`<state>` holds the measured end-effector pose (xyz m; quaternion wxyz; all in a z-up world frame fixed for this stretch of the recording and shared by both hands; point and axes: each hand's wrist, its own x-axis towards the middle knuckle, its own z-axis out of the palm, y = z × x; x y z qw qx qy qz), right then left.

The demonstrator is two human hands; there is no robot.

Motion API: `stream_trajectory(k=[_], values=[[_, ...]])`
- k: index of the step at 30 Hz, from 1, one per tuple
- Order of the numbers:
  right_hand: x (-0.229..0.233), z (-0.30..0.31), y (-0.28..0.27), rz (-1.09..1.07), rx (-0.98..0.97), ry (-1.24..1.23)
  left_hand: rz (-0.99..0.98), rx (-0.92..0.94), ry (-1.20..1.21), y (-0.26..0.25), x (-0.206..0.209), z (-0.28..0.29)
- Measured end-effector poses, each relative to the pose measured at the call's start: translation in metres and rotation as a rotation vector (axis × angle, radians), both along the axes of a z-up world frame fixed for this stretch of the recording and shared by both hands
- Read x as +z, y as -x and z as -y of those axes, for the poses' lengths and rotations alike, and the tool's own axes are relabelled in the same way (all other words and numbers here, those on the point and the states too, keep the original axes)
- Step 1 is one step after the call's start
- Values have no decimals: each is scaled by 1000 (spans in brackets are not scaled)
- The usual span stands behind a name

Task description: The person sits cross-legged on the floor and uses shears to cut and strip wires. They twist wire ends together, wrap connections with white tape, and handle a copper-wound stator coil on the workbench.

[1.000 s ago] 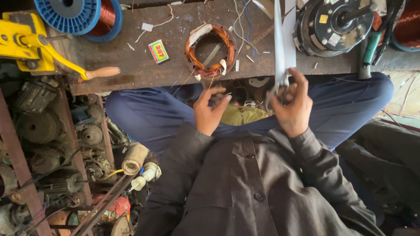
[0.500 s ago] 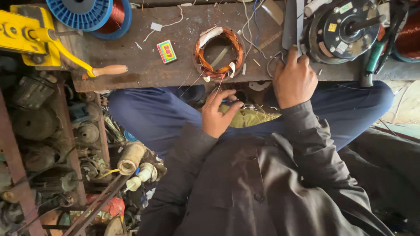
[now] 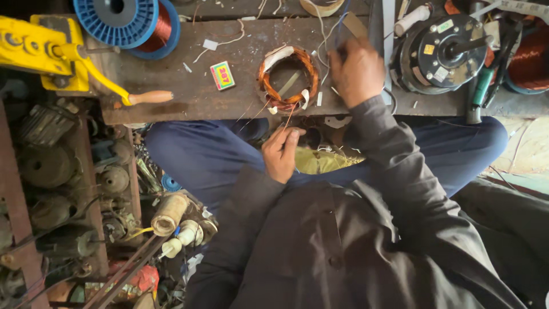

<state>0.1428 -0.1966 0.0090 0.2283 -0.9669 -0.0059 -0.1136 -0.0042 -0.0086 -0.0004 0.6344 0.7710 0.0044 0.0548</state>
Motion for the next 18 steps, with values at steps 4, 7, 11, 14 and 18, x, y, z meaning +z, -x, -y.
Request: stream_trajectory(k=[4,7,11,14,18], values=[[-16,12,-15,-45,-24,-134,7,-17,45,-1,-5,-1],[-28,18,-20,-70,-92,-129,-114,-100,246,1,-16,-2],[-34,23,-18,50,-30,-96,-178,-179,669,4,-32,-1],[-36,22,-15,71,5,-58,-334,-141,826,9,-46,1],[-35,23,-24,-38,-76,-30,-373,-90,858,11,-67,7]])
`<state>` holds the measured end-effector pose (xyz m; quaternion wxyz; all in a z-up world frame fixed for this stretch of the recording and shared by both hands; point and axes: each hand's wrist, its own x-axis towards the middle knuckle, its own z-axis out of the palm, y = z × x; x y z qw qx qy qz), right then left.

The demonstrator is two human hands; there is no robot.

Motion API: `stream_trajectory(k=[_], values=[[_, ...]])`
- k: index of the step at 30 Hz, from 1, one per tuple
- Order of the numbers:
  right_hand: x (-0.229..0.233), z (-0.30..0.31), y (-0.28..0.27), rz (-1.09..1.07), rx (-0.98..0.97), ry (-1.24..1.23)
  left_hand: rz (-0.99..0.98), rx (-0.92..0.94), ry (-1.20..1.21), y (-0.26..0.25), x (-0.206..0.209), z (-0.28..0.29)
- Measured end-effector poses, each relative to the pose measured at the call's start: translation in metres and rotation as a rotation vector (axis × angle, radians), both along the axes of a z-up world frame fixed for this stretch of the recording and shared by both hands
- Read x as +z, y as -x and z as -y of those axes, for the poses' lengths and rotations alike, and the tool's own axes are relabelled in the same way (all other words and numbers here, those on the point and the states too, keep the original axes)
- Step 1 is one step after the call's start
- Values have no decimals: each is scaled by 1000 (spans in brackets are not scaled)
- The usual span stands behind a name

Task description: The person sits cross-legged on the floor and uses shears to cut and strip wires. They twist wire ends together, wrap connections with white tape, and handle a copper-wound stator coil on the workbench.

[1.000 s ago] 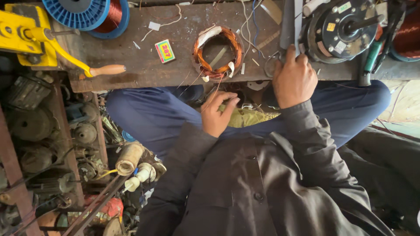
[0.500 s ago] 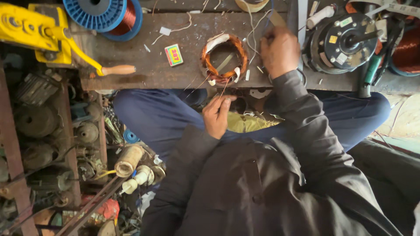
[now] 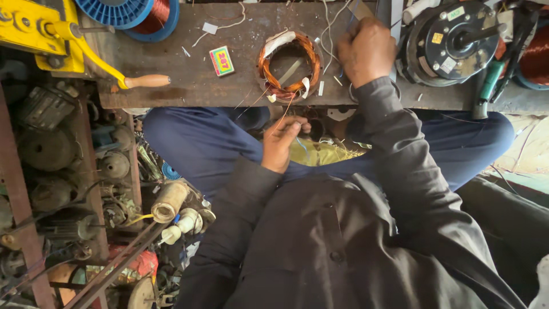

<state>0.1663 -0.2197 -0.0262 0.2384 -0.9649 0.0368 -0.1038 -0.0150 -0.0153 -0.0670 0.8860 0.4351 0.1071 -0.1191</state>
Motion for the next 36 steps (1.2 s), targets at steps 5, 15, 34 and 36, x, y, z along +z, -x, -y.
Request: stream_trajectory(k=[5,15,34,36], values=[[16,0,13,175,56,-144,21,28,33,-5,-11,2],[91,-11,161,329,277,-293,227,257,-742,15,39,-12],[102,-33,172,50,629,-446,555,448,-137,57,129,-65],[99,-29,155,-30,333,-421,648,532,-49,38,137,-99]])
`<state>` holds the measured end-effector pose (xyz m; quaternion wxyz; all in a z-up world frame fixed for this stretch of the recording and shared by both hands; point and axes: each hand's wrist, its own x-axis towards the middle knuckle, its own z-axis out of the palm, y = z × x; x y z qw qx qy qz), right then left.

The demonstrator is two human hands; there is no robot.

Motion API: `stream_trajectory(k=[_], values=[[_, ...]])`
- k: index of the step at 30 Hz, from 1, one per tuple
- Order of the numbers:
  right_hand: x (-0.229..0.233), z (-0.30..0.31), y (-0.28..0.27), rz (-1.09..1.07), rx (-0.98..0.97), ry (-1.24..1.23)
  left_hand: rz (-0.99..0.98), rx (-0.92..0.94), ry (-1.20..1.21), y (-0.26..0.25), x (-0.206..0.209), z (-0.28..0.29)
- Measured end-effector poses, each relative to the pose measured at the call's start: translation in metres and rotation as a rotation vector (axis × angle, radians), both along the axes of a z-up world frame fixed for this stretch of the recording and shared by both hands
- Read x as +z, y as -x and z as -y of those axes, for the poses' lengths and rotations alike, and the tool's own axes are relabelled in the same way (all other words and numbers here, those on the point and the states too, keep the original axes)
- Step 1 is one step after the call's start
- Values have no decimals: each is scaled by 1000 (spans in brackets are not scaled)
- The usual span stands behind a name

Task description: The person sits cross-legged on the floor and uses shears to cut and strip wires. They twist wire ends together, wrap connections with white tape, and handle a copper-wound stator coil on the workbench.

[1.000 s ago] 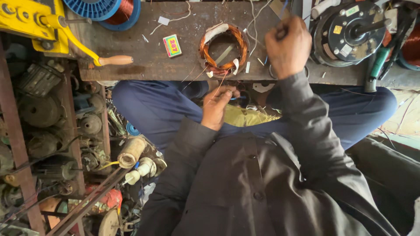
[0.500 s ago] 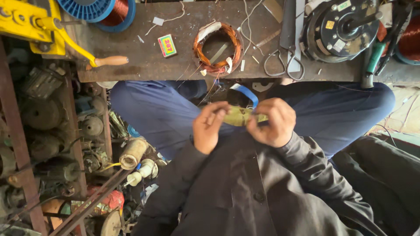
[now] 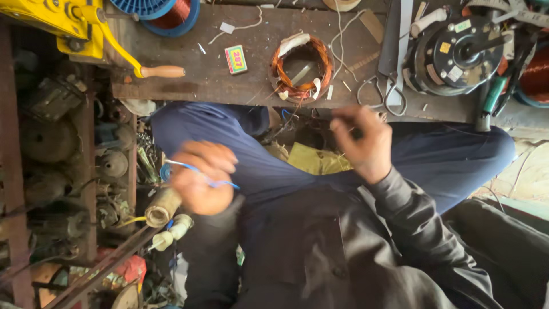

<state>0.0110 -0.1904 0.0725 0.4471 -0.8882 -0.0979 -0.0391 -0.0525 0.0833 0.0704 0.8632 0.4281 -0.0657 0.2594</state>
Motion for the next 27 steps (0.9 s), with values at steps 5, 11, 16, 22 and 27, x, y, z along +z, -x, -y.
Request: stream_trajectory(k=[5,11,16,22,27], values=[[-23,2,-47,-292,-72,-546,-49,-31,-755,-91,-7,-58],[-29,-3,-62,-468,-43,-603,-430,-525,-392,-176,-67,-35],[-46,3,-65,-496,23,-781,-489,-516,-306,-176,-112,-20],[-61,18,-74,-403,173,-1077,-553,-421,-69,-145,-81,-4],[-68,26,-86,-325,280,-1089,-609,-422,8,-108,-68,10]])
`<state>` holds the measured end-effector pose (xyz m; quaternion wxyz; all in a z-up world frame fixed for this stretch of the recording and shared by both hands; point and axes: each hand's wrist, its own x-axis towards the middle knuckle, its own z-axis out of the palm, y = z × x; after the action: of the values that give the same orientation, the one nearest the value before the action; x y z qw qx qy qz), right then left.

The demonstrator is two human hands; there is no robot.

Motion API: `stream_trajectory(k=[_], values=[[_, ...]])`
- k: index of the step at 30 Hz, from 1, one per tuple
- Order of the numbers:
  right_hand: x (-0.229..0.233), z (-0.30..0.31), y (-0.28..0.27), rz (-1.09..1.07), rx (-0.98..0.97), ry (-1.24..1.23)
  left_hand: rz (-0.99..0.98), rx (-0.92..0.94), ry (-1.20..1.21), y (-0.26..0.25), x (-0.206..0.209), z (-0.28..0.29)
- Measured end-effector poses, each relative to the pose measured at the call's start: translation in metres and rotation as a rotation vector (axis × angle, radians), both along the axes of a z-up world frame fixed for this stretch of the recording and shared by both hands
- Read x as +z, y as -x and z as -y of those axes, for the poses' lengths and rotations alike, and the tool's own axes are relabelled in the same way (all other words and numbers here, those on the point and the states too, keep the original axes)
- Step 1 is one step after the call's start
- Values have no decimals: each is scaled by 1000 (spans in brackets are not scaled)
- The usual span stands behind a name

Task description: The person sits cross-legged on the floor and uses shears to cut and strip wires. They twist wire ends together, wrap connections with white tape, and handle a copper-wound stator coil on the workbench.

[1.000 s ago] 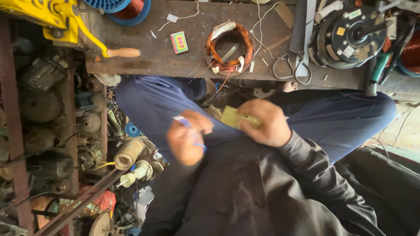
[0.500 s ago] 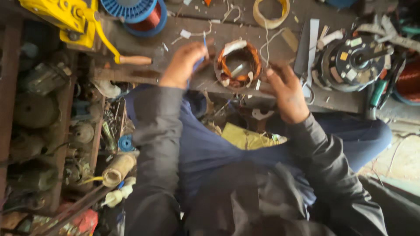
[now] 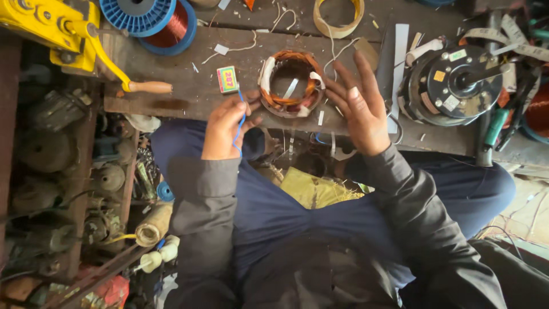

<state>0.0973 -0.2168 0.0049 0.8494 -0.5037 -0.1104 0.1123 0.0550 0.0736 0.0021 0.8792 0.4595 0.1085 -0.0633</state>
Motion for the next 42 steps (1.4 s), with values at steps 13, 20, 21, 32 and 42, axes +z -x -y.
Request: stream_trajectory(k=[13,20,21,32,42], values=[[29,-3,47,767,79,930,148,227,-498,7,1,21],[65,-2,28,472,44,632,146,248,-621,24,21,38],[64,3,28,424,55,553,158,233,-634,22,22,40],[11,-44,87,61,-80,702,228,-74,-853,24,28,35],[-13,-56,80,-310,-30,458,28,-217,-417,22,-13,40]])
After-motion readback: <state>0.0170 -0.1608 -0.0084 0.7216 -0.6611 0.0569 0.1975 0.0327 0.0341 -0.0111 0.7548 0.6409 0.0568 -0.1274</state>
